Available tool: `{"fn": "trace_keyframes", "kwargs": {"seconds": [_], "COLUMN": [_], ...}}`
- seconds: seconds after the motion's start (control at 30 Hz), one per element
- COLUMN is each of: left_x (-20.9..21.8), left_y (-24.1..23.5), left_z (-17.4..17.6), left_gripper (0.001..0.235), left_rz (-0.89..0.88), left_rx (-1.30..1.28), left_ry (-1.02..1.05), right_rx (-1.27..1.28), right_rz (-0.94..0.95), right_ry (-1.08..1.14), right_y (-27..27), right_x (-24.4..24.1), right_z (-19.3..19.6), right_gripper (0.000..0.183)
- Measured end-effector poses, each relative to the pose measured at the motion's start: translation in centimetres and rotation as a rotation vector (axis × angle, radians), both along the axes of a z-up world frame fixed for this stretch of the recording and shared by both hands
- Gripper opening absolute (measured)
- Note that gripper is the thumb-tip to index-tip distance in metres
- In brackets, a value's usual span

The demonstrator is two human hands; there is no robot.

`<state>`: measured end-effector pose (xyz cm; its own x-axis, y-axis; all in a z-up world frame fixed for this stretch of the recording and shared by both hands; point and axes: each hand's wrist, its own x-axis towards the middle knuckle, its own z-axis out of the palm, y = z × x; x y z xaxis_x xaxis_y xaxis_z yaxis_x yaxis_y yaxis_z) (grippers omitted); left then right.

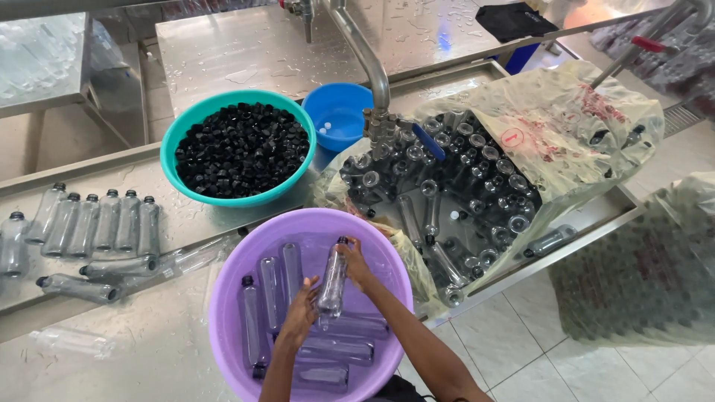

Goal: The person repeatedly picks clear plastic bottles from a purple basin of water, rinses them by hand, and places them on a stainless steel counter. They also move bottles from a tray of caps and bottles into the basin to continue the washing cycle.

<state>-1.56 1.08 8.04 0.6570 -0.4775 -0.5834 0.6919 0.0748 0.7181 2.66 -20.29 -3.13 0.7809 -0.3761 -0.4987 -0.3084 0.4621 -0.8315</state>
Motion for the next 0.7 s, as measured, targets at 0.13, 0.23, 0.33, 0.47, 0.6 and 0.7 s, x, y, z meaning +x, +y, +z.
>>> {"fn": "trace_keyframes", "kwargs": {"seconds": [0.13,0.23,0.33,0.47,0.6,0.7], "left_x": [0.2,-0.2,-0.3,0.0,0.8,-0.2], "left_y": [2.1,3.3,2.0,0.8,-0.1,0.5], "left_z": [-2.1,-3.0,-4.8,-5.7,-14.3,-11.5], "left_gripper": [0.079,0.069,0.066,0.06,0.057,0.072], "left_rz": [0.079,0.221,0.203,0.23,0.268,0.228], "left_rx": [0.0,-0.089,-0.11,-0.093,-0.117,-0.066], "left_ry": [0.039,0.119,0.106,0.094,0.157,0.195], "right_rx": [0.327,0.61,0.637,0.54,0.623,0.239], "right_rz": [0.156,0.221,0.083,0.176,0.021,0.208], "right_ry": [-0.202,-0.391,-0.358,-0.273,-0.092,-0.141], "right_y": [3.1,3.7,2.8,4.4,2.2,6.0], "right_x": [-6.2,-8.2,-5.3,-7.0,-2.6,-10.2], "right_z": [10.0,10.6,4.1,12.7,-0.2,15.1], "right_gripper": [0.053,0.068,0.045,0.048,0.018,0.05]}}
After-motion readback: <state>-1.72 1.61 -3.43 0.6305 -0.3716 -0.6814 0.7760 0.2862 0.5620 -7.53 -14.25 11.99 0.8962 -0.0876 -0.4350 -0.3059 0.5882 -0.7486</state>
